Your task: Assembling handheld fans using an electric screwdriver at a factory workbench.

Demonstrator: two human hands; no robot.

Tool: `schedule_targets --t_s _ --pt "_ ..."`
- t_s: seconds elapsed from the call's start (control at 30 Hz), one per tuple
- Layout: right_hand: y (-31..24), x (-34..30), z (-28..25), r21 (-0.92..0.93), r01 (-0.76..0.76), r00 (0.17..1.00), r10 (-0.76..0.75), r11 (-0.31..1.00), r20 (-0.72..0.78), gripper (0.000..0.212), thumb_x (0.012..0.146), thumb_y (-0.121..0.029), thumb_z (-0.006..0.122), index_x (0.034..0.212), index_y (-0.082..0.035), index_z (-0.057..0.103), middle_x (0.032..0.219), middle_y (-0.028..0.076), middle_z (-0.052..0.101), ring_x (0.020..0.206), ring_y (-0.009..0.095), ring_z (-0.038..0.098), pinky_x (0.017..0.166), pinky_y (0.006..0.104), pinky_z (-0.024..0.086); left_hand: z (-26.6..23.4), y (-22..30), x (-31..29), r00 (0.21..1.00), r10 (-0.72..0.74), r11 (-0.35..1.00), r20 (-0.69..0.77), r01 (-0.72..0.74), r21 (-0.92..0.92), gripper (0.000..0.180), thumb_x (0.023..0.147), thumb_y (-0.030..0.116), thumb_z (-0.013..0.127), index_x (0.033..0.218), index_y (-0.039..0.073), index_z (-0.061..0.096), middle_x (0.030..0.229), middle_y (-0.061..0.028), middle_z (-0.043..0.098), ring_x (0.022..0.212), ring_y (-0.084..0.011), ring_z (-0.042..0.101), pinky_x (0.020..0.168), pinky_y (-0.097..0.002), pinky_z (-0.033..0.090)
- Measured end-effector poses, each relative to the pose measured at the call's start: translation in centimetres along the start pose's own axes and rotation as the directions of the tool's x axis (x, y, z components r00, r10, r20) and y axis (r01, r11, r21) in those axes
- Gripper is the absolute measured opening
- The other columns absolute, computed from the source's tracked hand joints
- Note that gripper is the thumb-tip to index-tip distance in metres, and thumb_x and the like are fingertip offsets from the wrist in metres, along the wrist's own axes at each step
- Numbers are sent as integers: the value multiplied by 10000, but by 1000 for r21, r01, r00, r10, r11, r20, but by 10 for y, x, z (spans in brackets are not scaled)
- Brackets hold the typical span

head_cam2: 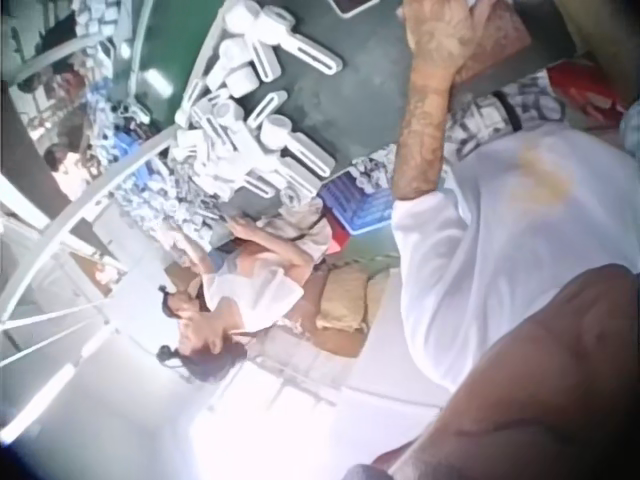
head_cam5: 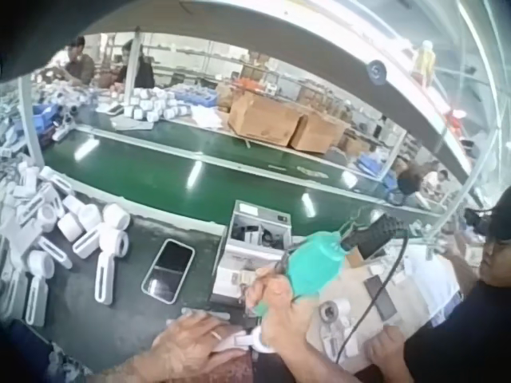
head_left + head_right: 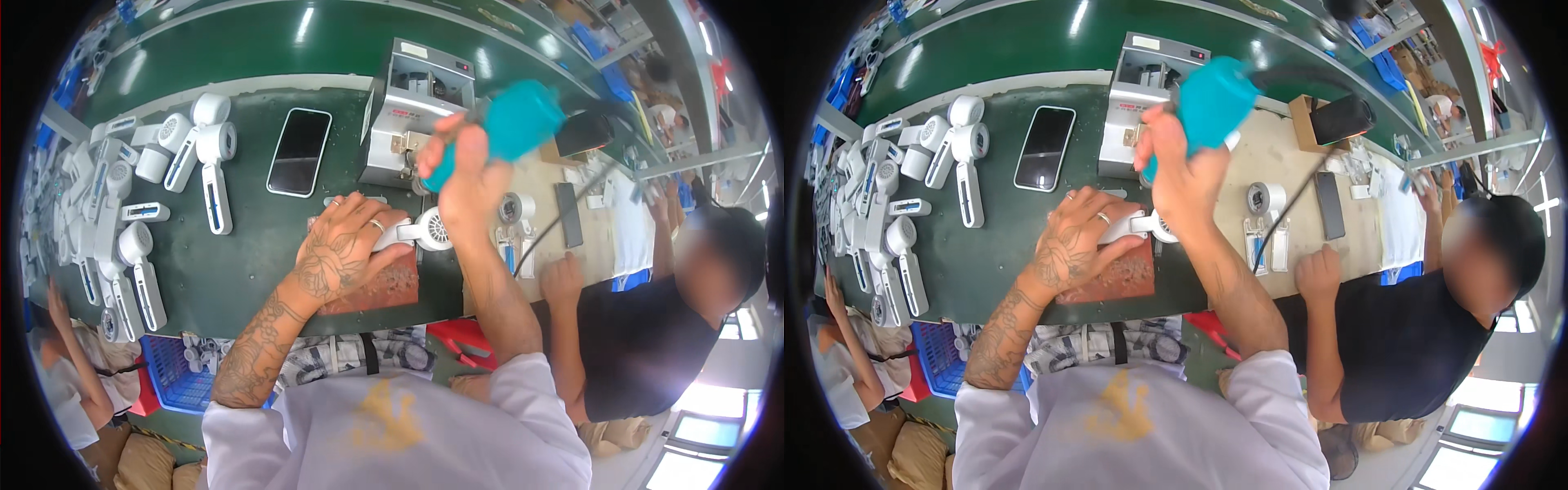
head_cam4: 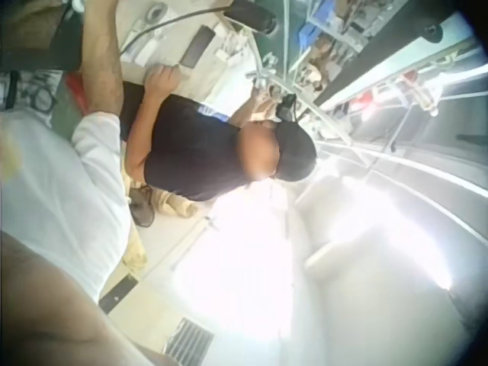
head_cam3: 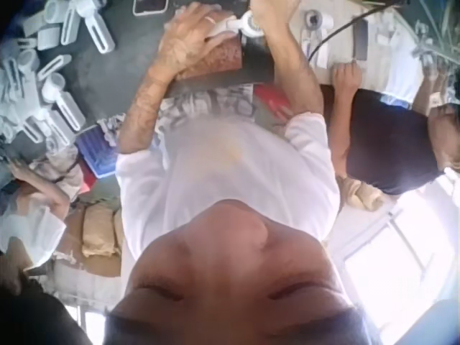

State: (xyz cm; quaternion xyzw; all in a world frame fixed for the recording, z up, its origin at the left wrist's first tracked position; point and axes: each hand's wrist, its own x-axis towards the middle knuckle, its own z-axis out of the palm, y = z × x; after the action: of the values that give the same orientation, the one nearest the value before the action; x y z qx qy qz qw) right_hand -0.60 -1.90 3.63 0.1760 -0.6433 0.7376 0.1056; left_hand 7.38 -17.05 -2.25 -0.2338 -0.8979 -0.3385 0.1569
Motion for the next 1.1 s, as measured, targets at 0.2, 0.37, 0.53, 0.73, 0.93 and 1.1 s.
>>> schedule_targets --t_s 0.2,0.37,0.53,0.73,0.93,1.1 --pt "-14 -29 -11 27 19 999 -20 999 36 627 977 -576 606 1062 44 559 685 79 546 596 189 542 585 344 477 2 0 2 1000 1 1000 15 -1 -22 397 860 332 759 1174 102 684 1091 -89 651 1015 -298 607 927 -458 486" --pt "-4 -33 -10 26 -14 999 13 1000 31 607 960 -559 642 1045 36 553 700 86 555 605 196 551 594 340 481 4 0 -1 1000 18 1000 -3 -18 0 407 856 334 761 1174 93 679 1089 -90 649 1014 -301 606 903 -449 483" --pt "5 -34 -10 70 -27 997 22 997 69 556 968 -539 644 966 3 519 699 86 543 602 192 542 588 337 479 3 1 0 1000 18 999 -8 -18 30 406 860 337 754 1172 90 675 1084 -84 645 1014 -295 601 905 -443 478" --pt "9 -31 -12 76 -20 997 14 997 81 492 999 -484 618 950 -10 494 697 89 532 589 191 532 577 343 477 0 3 5 998 -14 999 59 11 49 399 867 337 747 1168 89 662 1100 -79 633 1018 -291 590 914 -436 469" --pt "1 -25 -10 71 -29 999 26 997 44 424 1016 -398 617 1026 21 559 709 63 564 604 159 559 575 307 469 0 2 1 999 -4 999 36 2 46 388 895 344 717 1172 77 662 1122 -107 631 1051 -311 594 968 -471 467" --pt "-3 14 -1 -54 150 988 -152 987 -27 491 1020 -465 599 1066 21 548 720 74 542 626 189 559 592 337 486 -4 1 -1 997 -26 999 67 28 -31 325 936 274 644 1193 79 675 1138 -122 630 1094 -329 589 1004 -498 462"
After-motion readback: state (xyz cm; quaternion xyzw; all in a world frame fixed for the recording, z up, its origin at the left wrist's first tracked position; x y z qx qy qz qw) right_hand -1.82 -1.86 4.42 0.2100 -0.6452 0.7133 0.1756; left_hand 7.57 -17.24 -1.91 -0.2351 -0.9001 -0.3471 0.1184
